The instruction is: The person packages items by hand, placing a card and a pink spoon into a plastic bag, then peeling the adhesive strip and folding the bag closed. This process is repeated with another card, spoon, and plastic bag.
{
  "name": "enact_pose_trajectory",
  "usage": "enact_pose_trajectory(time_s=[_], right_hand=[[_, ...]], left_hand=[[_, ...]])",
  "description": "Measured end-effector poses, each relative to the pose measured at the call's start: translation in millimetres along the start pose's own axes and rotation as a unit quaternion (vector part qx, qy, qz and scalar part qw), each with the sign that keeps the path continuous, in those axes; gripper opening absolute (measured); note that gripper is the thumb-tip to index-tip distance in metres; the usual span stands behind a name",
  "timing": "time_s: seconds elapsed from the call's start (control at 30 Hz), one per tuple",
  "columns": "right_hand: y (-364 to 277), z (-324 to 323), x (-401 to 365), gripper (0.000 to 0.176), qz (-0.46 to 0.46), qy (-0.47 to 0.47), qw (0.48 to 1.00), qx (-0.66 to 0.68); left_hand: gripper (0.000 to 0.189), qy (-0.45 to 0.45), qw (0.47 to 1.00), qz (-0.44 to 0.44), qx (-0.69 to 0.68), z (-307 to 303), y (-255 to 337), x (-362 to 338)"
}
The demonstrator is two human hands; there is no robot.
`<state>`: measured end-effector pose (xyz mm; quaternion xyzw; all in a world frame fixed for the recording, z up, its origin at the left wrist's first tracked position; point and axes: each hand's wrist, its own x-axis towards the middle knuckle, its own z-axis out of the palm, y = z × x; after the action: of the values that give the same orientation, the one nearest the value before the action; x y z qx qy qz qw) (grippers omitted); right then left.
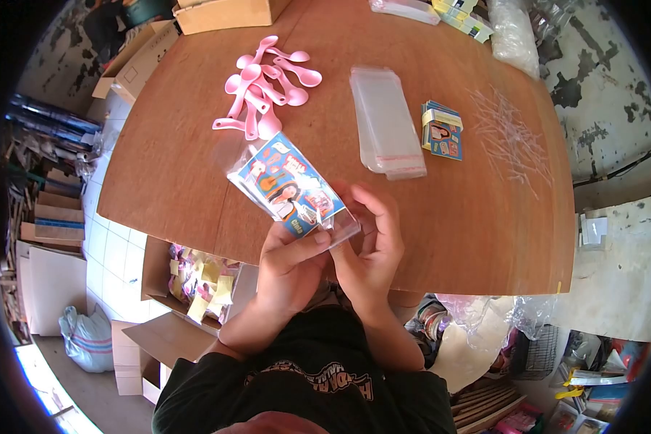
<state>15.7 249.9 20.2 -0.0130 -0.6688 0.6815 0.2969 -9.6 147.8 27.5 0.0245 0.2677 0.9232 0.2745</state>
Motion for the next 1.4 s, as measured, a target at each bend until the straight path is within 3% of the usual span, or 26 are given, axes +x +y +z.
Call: enact_pose_trajectory(time_s=[0.07, 0.23, 0.3, 0.33, 0.4, 0.5, 0.63, 0.7, 0.8, 0.93, 1.2, 1.4], right_hand=[[-1.0, -0.7, 2.7, 0.036, -0.046, -0.019, 0.997, -0.054], [0.8, -6.4, 1.5, 0.022, -0.035, -0.041, 0.998, -0.029], [-6.3, -8.0, -0.6, 0.020, 0.023, -0.016, 0.999, -0.030], [-6.0, -12.1, -3.6, 0.020, 0.024, -0.016, 0.999, -0.030], [-5.1, -20.7, -8.3, 0.017, 0.149, -0.032, 0.985, 0.082], [-13.1, -15.4, -8.1, 0.013, 0.219, -0.044, 0.959, 0.173], [-17.7, -3.8, -7.0, 0.012, 0.227, -0.019, 0.963, 0.142], [-8.5, -4.4, -9.3, 0.012, 0.182, -0.015, 0.978, 0.099], [-9.5, -9.4, -10.9, 0.012, 0.239, -0.033, 0.964, 0.108], [-8.5, -4.9, -14.3, 0.012, 0.220, -0.029, 0.969, 0.106], [-9.5, 6.7, -16.6, 0.011, 0.200, 0.042, 0.975, 0.093], [-12.5, 10.6, -17.7, 0.013, 0.223, 0.015, 0.971, 0.082]], left_hand=[[0.050, 0.002, 1.000, -0.006, -0.027, 1.1, -2.5, 0.3], [0.051, -0.017, 0.999, -0.032, -0.030, -3.3, -2.8, -0.7], [0.056, -0.050, 0.998, -0.016, 0.019, -6.7, 0.3, 0.2], [0.058, -0.014, 0.999, 0.034, 0.023, -2.9, 0.6, 1.6], [0.062, 0.010, 0.991, 0.130, 0.024, 4.3, 6.2, 10.3], [0.051, 0.012, 0.984, 0.171, -0.046, 6.2, 12.1, 19.0], [0.049, 0.006, 0.985, 0.163, -0.053, 5.2, 16.5, 17.9], [0.047, -0.013, 0.990, 0.133, -0.050, 1.7, 16.6, 16.2], [0.045, -0.026, 0.990, 0.122, -0.059, -1.0, 17.1, 14.7], [0.048, 0.006, 0.993, 0.100, -0.056, 4.1, 18.2, 12.3], [0.049, -0.013, 0.998, 0.066, -0.020, -4.0, 12.5, 10.5], [0.050, 0.007, 0.986, 0.152, -0.070, -11.0, 27.0, 14.6]])
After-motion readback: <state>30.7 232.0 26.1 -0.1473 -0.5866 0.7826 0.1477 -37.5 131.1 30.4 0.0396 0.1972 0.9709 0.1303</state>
